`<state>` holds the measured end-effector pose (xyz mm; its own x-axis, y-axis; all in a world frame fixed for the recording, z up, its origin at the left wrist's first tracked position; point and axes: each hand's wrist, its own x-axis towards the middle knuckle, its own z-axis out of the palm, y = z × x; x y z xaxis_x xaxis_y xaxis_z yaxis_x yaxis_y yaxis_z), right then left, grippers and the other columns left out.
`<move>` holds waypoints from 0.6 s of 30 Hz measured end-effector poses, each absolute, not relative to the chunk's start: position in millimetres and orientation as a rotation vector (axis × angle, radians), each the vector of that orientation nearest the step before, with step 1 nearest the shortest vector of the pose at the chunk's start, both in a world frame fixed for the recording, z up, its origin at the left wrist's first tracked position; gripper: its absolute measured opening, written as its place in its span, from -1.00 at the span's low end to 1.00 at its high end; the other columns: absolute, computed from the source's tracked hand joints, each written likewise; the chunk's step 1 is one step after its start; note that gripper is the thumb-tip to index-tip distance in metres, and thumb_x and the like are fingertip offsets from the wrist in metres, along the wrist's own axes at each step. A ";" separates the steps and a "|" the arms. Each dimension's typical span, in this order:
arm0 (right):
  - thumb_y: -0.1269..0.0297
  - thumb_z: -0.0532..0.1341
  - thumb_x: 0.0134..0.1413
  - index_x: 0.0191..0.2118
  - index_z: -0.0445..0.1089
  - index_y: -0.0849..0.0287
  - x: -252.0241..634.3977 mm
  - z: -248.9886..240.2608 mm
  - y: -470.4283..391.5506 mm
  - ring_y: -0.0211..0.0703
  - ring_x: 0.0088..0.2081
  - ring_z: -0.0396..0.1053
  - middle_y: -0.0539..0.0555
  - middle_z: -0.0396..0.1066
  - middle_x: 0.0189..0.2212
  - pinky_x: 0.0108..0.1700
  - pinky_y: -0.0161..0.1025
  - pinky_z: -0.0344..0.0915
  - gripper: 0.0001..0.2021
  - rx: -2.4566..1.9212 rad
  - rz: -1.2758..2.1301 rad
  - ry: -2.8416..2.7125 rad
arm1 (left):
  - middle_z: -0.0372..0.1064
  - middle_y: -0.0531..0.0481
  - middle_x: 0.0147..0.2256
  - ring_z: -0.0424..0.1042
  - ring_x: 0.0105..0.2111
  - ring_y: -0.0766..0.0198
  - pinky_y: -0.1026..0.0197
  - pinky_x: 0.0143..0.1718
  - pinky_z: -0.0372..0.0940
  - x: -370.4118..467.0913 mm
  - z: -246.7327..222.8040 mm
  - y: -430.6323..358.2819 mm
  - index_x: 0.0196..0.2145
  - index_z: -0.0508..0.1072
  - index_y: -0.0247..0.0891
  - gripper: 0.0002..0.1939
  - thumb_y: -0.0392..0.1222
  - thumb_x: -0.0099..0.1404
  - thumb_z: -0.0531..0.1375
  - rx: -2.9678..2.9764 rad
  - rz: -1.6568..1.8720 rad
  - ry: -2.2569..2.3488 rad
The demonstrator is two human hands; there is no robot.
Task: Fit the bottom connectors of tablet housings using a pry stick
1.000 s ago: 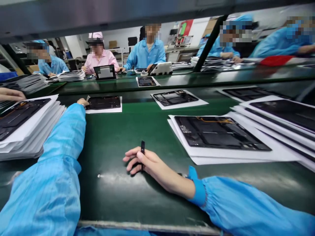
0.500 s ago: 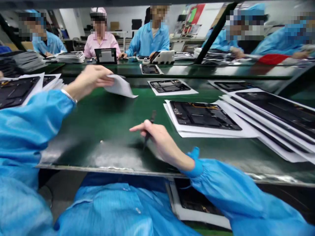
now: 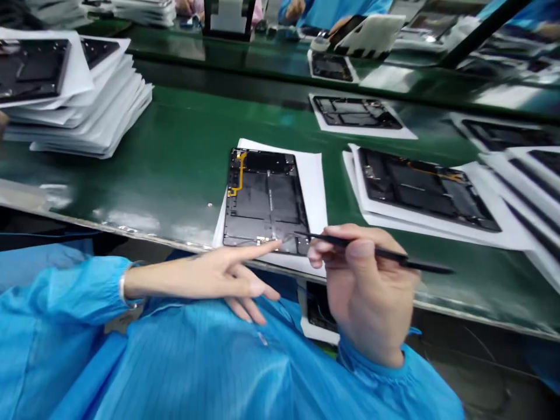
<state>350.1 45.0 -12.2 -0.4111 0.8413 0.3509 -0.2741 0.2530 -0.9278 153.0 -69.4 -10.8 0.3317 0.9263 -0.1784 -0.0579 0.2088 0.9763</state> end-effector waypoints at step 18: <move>0.23 0.08 0.39 -0.13 0.52 -0.01 315.7 -25.9 43.4 -0.01 -0.07 0.44 0.08 0.50 -0.25 -0.01 0.03 0.38 -0.76 -0.407 1.180 -1.919 | 0.30 0.03 -0.38 0.30 -0.38 0.25 0.20 -0.38 0.23 127.0 -33.2 -71.5 -0.31 0.31 -0.22 -0.78 -0.21 0.52 0.00 2.488 0.511 1.820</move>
<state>315.7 43.4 -25.9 -0.6059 0.6353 0.4788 -0.1408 0.5067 -0.8505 127.0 -71.5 -33.2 0.2679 0.9303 0.2507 0.9248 -0.3212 0.2037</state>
